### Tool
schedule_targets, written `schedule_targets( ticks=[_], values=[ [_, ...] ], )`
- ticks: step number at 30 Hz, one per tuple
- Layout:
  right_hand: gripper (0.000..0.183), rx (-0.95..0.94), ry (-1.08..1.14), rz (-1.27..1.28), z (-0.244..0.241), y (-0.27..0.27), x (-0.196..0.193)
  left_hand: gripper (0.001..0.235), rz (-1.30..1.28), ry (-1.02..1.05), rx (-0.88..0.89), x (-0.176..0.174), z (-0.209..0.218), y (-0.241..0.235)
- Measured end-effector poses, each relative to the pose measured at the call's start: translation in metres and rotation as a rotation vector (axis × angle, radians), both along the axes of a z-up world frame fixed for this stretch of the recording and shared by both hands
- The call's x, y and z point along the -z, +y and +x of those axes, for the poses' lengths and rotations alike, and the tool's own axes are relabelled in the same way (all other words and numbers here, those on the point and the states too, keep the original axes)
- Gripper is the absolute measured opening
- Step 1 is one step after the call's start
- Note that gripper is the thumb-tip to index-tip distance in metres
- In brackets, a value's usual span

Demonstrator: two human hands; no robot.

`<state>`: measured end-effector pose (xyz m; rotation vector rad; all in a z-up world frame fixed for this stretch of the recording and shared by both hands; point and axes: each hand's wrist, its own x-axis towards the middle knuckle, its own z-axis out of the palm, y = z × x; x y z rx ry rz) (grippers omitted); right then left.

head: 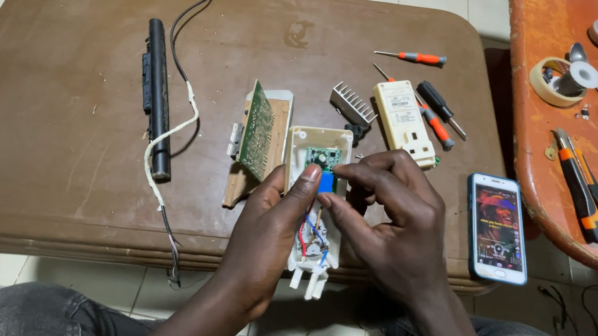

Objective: The person assembles a small electronic device by placing a circuit board and a black component into a white plastic housing. They close the casing and secure it by tightening screws with a screwdriver.

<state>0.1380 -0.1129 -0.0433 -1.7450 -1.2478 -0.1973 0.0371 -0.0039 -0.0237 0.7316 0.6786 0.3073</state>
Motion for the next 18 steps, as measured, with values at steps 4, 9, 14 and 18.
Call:
schedule_targets(
  ticks=[4,9,14,18],
  values=[
    [0.027,0.019,0.01,-0.003,0.0,0.0,0.003,0.033,0.016,0.033,0.005,-0.01,0.0,-0.001],
    [0.024,0.039,-0.071,0.029,-0.003,0.0,0.001,0.041,0.168,0.071,0.051,-0.006,0.0,-0.004],
    [0.022,0.029,-0.077,0.032,-0.001,0.0,0.005,0.038,0.309,0.114,0.101,-0.002,-0.002,-0.004],
    [0.021,0.029,-0.087,0.018,-0.001,0.0,0.005,0.029,0.385,0.095,0.077,0.002,-0.003,-0.003]
  ],
)
